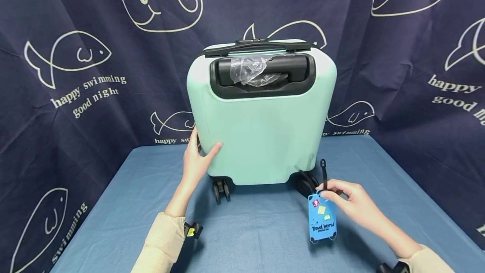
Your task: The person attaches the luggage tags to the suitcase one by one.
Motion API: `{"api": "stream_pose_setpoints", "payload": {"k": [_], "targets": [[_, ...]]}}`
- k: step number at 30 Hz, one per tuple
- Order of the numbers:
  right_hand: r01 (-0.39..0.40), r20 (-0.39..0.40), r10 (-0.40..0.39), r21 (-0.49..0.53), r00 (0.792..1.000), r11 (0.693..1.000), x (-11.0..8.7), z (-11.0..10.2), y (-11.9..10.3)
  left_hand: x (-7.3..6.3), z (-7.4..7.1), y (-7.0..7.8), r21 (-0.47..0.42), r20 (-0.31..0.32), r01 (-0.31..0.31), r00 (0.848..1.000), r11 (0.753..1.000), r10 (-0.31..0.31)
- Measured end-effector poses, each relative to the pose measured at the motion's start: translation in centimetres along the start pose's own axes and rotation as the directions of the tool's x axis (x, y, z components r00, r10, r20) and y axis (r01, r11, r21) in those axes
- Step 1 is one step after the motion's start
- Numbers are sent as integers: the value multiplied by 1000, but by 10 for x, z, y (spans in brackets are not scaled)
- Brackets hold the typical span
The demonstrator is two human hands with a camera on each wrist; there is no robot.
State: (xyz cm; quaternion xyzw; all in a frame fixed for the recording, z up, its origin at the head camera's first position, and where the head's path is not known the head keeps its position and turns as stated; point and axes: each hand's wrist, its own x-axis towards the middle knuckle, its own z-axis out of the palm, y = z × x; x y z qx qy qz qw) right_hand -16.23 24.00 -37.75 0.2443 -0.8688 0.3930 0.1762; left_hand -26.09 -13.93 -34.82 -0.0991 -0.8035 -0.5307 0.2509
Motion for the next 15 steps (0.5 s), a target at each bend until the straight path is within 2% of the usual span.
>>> {"api": "stream_pose_setpoints", "payload": {"k": [8,15], "targets": [[94,-62,-95,-8,994,996,4,-8,-8,0,0,-1,4,-5,-1,1000,1000,1],[100,-79,-105,-57,991,993,9,-16,-13,0,1,-2,6,-9,-9,1000,1000,9]]}}
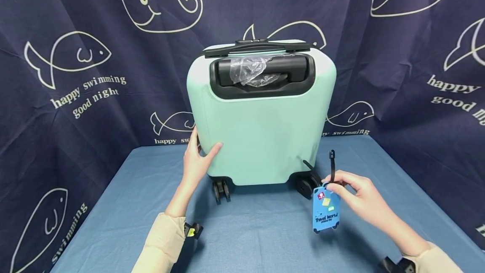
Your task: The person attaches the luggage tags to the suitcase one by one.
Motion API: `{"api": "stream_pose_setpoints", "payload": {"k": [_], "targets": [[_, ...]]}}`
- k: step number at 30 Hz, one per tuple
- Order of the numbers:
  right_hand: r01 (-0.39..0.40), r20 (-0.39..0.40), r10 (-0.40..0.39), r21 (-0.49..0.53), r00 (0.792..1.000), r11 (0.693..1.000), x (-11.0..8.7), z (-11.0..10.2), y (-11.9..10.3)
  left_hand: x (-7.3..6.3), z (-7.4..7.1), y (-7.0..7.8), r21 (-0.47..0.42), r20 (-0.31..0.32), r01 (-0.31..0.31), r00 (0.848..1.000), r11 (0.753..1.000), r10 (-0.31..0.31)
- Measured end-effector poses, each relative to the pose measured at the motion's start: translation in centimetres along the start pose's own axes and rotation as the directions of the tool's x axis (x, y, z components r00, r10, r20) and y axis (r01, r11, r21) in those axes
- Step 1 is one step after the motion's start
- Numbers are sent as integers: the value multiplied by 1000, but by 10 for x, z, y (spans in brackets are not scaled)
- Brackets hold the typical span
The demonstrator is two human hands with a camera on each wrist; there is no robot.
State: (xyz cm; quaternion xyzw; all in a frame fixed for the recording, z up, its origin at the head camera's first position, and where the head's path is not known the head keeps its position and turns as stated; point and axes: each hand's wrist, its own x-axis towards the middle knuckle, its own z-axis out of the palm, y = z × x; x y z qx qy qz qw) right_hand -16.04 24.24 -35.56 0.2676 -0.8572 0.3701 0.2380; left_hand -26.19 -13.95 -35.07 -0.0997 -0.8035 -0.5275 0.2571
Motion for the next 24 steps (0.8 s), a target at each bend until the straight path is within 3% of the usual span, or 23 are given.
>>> {"api": "stream_pose_setpoints", "payload": {"k": [13,20,24], "targets": [[154,-106,-152,10,983,988,18,-14,-9,-2,1,-1,22,-4,2,1000,1000,-2],[139,-130,-131,55,983,989,28,-15,-15,-2,0,-1,22,-13,-1,1000,1000,1],[193,-169,-179,71,969,979,34,-16,-18,-1,1,-1,31,-14,-10,1000,999,10]]}}
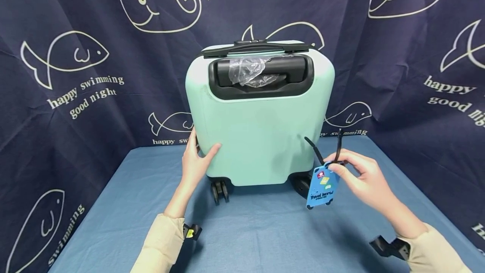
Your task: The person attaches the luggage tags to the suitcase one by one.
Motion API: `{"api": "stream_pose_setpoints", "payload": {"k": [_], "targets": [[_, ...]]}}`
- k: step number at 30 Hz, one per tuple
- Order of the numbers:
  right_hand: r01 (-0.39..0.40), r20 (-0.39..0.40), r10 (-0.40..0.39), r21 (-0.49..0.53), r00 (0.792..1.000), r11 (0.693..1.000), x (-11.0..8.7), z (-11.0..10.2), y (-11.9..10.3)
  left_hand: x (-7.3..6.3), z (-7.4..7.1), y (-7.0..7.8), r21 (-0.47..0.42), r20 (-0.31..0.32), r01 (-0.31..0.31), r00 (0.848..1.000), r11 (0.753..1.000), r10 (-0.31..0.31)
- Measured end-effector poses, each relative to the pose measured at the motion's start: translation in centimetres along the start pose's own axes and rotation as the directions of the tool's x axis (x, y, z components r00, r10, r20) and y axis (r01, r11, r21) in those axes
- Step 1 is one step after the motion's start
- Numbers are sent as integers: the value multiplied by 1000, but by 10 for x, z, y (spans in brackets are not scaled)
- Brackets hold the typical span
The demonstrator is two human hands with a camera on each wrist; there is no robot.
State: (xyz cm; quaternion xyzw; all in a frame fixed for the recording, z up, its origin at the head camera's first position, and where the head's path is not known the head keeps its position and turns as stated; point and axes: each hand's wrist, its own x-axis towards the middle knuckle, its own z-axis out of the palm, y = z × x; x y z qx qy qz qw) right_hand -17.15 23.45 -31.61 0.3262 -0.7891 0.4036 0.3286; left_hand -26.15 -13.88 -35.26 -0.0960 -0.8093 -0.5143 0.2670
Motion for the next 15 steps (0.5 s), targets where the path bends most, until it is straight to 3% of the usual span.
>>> {"api": "stream_pose_setpoints", "payload": {"k": [6,15], "targets": [[75,-57,-72,42,996,996,10,2,1,1,1,1,13,-9,-8,1000,1000,8],[143,-105,-139,25,985,989,34,-2,-6,0,2,-3,27,-24,-13,1000,1000,13]]}}
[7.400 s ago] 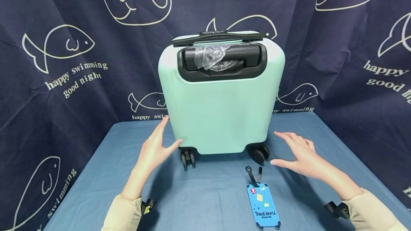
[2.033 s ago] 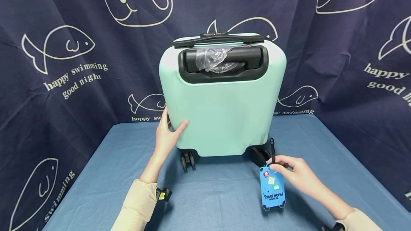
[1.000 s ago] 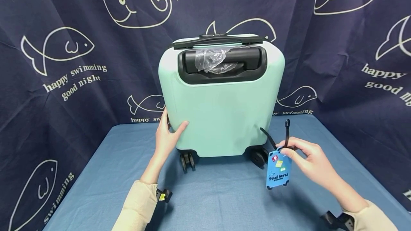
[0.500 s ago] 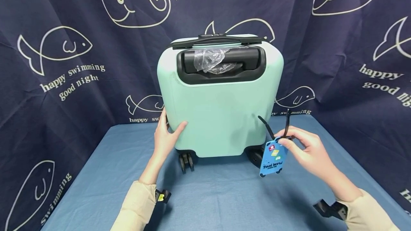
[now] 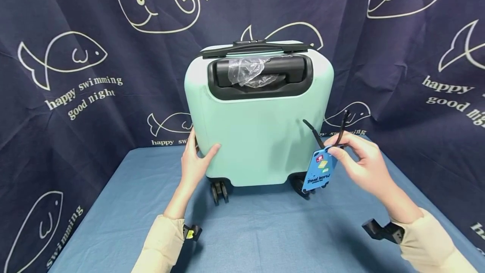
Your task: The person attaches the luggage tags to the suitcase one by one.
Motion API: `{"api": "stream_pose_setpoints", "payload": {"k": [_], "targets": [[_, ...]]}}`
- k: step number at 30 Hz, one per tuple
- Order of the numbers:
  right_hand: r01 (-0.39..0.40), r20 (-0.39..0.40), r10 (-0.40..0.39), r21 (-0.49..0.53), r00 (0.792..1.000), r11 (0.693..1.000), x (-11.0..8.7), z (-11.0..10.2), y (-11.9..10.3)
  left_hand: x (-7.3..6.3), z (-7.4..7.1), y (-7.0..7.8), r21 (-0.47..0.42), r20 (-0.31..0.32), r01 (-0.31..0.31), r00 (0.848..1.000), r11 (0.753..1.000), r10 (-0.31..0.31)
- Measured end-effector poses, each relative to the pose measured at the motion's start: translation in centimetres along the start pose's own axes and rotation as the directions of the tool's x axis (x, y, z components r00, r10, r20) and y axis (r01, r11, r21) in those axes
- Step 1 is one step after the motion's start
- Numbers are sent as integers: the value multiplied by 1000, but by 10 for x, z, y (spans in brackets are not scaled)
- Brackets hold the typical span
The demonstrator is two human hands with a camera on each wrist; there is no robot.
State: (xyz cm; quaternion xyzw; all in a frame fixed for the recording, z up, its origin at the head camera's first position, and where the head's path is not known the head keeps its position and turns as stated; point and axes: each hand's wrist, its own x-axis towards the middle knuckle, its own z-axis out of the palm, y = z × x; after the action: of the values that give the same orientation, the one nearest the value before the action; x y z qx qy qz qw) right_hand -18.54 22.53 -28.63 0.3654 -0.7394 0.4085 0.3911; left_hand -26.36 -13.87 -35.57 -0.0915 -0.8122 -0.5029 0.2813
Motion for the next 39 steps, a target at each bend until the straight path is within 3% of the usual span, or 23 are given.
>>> {"api": "stream_pose_setpoints", "payload": {"k": [26,39], "targets": [[46,-28,-46,28,999,999,48,-4,-14,-2,-1,4,-7,0,3,1000,1000,-3],[-57,-35,59,62,998,996,68,-9,-16,-2,-1,4,8,-6,8,1000,1000,-8]]}}
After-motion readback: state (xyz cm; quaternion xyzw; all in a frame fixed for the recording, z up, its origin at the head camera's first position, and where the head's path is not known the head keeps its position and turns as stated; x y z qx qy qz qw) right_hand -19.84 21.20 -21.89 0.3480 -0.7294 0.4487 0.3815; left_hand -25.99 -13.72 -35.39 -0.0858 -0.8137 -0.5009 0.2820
